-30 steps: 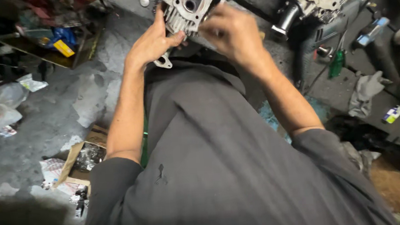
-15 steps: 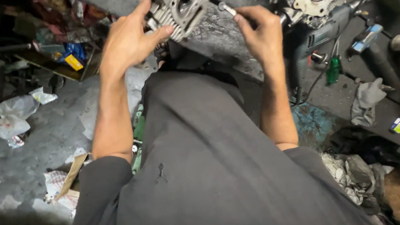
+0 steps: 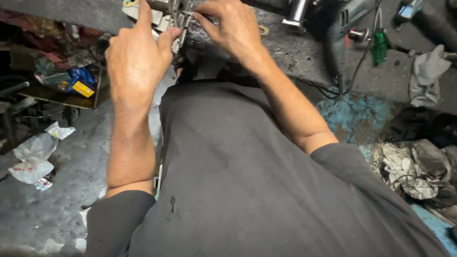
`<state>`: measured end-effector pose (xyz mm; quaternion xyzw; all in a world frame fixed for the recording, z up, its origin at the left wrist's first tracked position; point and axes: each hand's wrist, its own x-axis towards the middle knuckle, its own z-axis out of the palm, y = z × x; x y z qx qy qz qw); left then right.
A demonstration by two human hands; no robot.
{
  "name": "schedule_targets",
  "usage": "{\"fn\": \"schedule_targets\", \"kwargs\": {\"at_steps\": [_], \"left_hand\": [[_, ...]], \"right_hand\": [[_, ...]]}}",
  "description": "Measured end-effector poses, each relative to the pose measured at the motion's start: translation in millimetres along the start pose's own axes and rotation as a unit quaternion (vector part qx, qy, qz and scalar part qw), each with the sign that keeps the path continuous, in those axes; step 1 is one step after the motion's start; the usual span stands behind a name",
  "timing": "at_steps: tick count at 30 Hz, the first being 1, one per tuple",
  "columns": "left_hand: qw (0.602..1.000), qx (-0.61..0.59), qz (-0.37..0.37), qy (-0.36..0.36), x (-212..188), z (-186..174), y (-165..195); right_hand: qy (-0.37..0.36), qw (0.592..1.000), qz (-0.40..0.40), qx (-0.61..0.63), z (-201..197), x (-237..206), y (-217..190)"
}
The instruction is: The person works at a cluttered workbench on small engine cylinder heads. They use a screwdriver to work on valve components, fit a timing chain onto a cylinder head, press valve parts into place by hand, and reposition the heads across the bench while continuing to assemble and adjust them.
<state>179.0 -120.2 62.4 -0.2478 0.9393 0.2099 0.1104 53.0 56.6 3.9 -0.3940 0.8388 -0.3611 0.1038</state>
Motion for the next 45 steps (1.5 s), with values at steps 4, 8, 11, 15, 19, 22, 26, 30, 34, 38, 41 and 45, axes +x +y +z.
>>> {"fn": "schedule_targets", "kwargs": {"at_steps": [4,8,11,15,19,22,26,30,34,38,41,45], "left_hand": [[1.000,-0.001,-0.001,0.010,0,3,3],[1.000,-0.002,0.005,0.009,0,2,2],[1.000,-0.012,0.004,0.006,0,4,1],[1.000,-0.013,0.003,-0.002,-1,7,1],[1.000,-0.007,0.017,-0.001,-1,8,0],[1.000,-0.008,0.015,-0.008,0,7,-1],[1.000,0.002,0.019,-0.009,2,6,-1],[1.000,0.009,0.024,-0.009,6,4,0],[1.000,0.015,0.014,-0.013,7,3,4],[1.000,-0.008,0.002,-0.026,7,1,5],[1.000,-0.001,0.011,-0.008,8,2,6],[1.000,0.014,0.019,0.017,5,9,6]], "right_hand": [[-0.063,0.996,-0.038,-0.042,-15,12,2],[-0.084,0.987,-0.099,-0.100,-20,18,2],[-0.116,0.990,-0.040,-0.072,-21,23,3],[-0.114,0.978,-0.113,-0.135,-20,29,2],[-0.123,0.971,-0.112,-0.171,-18,33,1],[-0.159,0.973,-0.098,-0.134,-20,34,2],[-0.069,0.979,-0.145,-0.129,-20,31,5],[-0.074,0.989,-0.114,-0.057,-13,23,7],[-0.036,0.995,-0.082,-0.042,-7,11,2],[0.052,0.998,-0.012,-0.031,-1,6,-7],[0.052,0.998,-0.014,-0.044,9,0,-16],[0.049,0.995,0.032,-0.082,12,-1,-15]]}}
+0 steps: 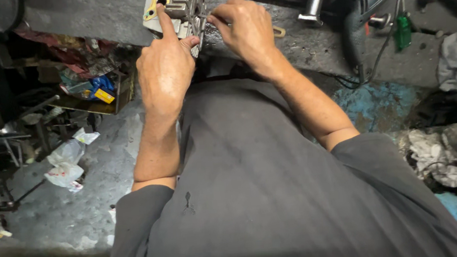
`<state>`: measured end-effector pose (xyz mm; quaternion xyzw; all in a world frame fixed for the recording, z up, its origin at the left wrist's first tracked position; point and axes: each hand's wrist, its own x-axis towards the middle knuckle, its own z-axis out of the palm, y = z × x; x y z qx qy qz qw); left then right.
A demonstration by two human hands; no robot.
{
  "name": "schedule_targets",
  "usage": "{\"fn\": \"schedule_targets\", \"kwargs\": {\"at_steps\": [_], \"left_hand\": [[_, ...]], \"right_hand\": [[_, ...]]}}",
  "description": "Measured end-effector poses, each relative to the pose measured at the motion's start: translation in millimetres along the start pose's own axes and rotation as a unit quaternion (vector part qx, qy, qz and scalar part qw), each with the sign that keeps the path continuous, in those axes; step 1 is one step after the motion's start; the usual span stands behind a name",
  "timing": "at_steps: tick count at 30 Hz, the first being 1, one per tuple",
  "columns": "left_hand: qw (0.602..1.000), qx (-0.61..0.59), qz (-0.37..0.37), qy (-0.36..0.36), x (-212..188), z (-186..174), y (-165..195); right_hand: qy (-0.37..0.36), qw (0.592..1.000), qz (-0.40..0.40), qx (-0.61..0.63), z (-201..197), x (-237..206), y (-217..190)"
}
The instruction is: The person works at a cluttered workbench on small engine cylinder heads. They use a screwdriver to work on valve components, fit a timing chain onto a cylinder head, press valve parts into place by hand, and reposition the heads across the bench while continuing to assemble and adjust them.
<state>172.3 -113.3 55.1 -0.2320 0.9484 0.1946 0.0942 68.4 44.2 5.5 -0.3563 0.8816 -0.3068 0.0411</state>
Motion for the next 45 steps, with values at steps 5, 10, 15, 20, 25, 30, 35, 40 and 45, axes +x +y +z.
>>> {"fn": "schedule_targets", "kwargs": {"at_steps": [5,10,15,20,25,30,35,40,45], "left_hand": [[1.000,-0.003,-0.002,-0.008,1,5,-2],[1.000,-0.013,-0.008,-0.020,2,4,-3],[0.999,-0.018,-0.015,-0.031,5,1,-3],[1.000,-0.007,-0.010,-0.029,6,-1,-3],[0.999,-0.011,-0.010,-0.034,6,-1,-2],[0.999,-0.015,-0.007,-0.030,7,0,-4],[1.000,-0.013,-0.002,-0.024,7,1,-5],[1.000,0.001,0.014,-0.012,8,1,-6],[1.000,0.008,0.012,-0.012,9,-1,-7]], "right_hand": [[-0.029,0.999,-0.028,-0.010,-6,8,-3],[-0.041,0.997,-0.042,-0.044,-14,16,-8],[-0.073,0.996,-0.045,-0.020,-18,25,-6],[-0.095,0.987,-0.079,-0.099,-20,30,-8],[-0.100,0.990,-0.058,-0.079,-21,33,-5],[-0.090,0.992,-0.067,-0.060,-20,30,-5],[-0.099,0.984,-0.082,-0.125,-19,31,-9],[-0.085,0.983,-0.049,-0.156,-12,31,0],[-0.040,0.992,-0.059,-0.100,-10,22,11]]}}
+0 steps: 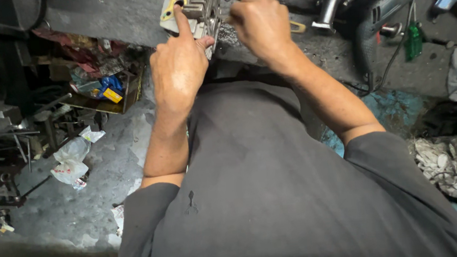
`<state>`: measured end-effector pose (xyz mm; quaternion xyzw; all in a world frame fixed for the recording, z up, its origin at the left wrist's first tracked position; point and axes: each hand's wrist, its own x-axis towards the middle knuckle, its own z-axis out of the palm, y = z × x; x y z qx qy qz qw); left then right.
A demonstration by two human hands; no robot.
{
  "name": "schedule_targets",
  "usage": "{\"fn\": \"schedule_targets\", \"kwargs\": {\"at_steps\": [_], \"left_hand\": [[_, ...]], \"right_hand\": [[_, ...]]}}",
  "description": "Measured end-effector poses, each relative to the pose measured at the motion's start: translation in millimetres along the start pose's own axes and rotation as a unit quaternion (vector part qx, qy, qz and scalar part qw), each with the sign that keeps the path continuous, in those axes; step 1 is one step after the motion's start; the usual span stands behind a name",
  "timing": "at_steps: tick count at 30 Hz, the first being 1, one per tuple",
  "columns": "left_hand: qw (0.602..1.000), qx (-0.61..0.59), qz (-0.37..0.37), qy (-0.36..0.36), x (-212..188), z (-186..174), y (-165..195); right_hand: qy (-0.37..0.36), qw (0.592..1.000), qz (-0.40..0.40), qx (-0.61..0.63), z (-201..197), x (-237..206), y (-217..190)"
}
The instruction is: The person works at a cluttered workbench on small engine cylinder heads. They use a screwdriver to work on valve components, fit a timing chain onto a cylinder head, press valve parts into place by hand, and reposition the heads across the bench while continuing to assemble and adjust them.
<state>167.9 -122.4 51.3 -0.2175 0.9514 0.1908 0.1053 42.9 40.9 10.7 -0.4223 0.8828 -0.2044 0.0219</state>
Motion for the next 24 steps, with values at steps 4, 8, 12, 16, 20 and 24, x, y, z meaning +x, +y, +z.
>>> {"fn": "schedule_targets", "kwargs": {"at_steps": [4,8,12,16,20,24], "left_hand": [[1.000,-0.014,-0.007,0.001,-2,1,1],[1.000,0.000,-0.006,-0.005,1,0,0],[1.000,0.000,-0.010,-0.014,2,-1,0],[1.000,0.006,-0.006,-0.004,1,-1,-1],[1.000,-0.003,-0.003,0.011,2,2,-2],[1.000,-0.008,0.000,0.014,2,4,0]], "right_hand": [[0.037,0.992,0.000,0.117,-5,-6,3],[0.018,0.994,-0.018,0.105,0,-9,-7],[0.027,0.999,-0.005,0.038,3,-9,-14],[0.081,0.996,-0.022,0.007,-1,-6,-13],[0.128,0.989,-0.073,-0.001,-1,-10,-17],[0.053,0.997,-0.031,0.039,4,-12,-17]]}}
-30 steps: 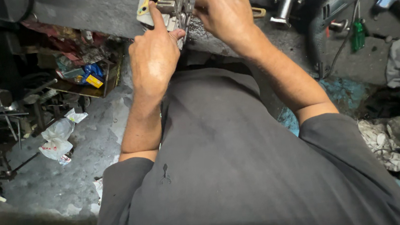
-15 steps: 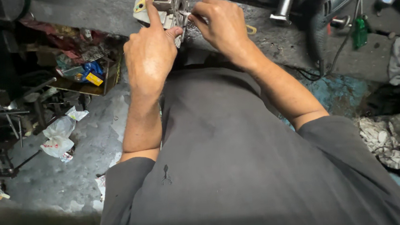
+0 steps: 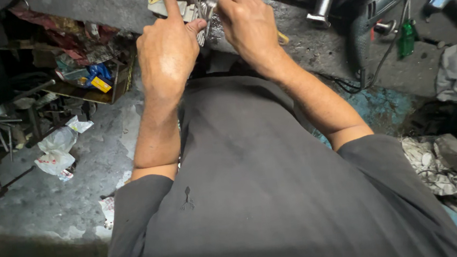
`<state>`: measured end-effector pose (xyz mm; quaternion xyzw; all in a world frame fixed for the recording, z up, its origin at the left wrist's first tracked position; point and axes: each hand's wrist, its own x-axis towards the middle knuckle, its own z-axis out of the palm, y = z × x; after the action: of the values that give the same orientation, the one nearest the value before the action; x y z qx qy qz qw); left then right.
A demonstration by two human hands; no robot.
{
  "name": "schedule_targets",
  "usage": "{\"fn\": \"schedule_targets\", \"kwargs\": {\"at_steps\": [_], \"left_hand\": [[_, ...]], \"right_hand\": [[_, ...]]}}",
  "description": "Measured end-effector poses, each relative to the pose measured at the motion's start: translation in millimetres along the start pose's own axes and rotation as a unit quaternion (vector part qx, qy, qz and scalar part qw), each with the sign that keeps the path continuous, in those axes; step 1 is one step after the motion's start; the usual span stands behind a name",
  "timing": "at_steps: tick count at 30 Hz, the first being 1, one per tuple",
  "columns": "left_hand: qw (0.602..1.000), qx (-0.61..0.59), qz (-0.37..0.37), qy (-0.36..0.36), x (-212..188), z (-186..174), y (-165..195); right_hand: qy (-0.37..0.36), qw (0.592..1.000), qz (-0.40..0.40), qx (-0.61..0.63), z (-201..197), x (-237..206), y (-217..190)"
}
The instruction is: The person works at a cluttered workbench on small engine cylinder heads. They use a screwdriver to work on valve components, fit a timing chain onto a cylinder head, press valve parts into place by hand, and reposition the heads across the bench while continuing to assemble and adjust them.
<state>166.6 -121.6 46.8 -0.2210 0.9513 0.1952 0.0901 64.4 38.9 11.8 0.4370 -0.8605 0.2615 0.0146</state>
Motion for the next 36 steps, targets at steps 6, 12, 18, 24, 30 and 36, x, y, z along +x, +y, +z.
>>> {"fn": "schedule_targets", "kwargs": {"at_steps": [6,12,18,24,30,36], "left_hand": [[1.000,-0.002,0.005,0.019,-2,0,1],[1.000,-0.002,-0.001,0.003,-2,1,0],[1.000,-0.005,-0.005,0.010,-9,7,1],[1.000,-0.007,0.001,0.008,-12,11,1],[1.000,-0.007,-0.001,0.006,-10,13,-1],[1.000,-0.013,-0.001,0.005,-12,13,-1]], "right_hand": [[-0.101,0.975,0.081,0.178,-6,21,24],[0.028,0.998,-0.044,-0.040,-10,9,6],[-0.003,0.998,-0.041,0.051,-8,10,-2],[-0.092,0.989,0.045,0.110,-16,19,9],[-0.021,0.998,0.030,0.055,-9,7,0],[-0.083,0.974,0.088,0.190,-2,7,4]]}}
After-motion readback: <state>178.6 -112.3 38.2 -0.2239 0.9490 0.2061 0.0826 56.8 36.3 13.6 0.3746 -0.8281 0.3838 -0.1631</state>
